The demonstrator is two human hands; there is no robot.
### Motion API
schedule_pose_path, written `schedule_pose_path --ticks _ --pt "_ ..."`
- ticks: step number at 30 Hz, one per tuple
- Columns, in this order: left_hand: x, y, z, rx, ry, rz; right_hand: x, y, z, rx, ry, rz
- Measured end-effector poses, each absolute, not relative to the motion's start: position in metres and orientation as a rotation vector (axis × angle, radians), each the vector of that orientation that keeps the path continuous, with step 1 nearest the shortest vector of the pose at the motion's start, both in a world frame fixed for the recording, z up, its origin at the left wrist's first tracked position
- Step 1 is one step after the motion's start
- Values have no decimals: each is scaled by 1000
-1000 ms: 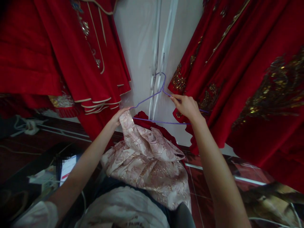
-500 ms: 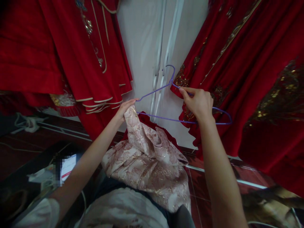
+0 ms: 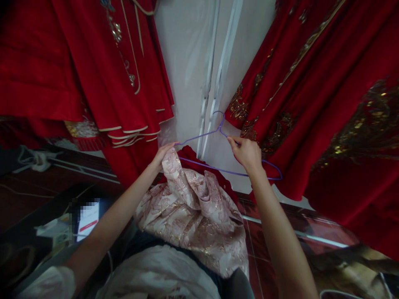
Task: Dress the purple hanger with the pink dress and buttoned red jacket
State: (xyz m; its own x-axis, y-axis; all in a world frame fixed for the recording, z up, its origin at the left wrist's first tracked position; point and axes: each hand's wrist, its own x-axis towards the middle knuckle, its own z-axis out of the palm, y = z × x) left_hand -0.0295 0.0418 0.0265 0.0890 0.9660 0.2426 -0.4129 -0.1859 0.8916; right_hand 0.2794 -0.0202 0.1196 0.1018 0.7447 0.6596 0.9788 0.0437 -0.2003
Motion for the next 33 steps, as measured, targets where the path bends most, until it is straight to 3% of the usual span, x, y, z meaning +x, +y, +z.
schedule_pose_path --ticks 6,15,25,33 --pt "-30 64 55 1137 688 1555 276 -6 144 -1666 -1671 -416" --pt "-47 20 -12 905 754 1475 263 -10 106 -1530 -2004 -196" --pt "-57 19 -21 996 828 1460 273 -4 84 -1555 -1963 -233" --pt "-73 14 -43 1121 1299 1666 287 -34 58 -1311 -1710 -431"
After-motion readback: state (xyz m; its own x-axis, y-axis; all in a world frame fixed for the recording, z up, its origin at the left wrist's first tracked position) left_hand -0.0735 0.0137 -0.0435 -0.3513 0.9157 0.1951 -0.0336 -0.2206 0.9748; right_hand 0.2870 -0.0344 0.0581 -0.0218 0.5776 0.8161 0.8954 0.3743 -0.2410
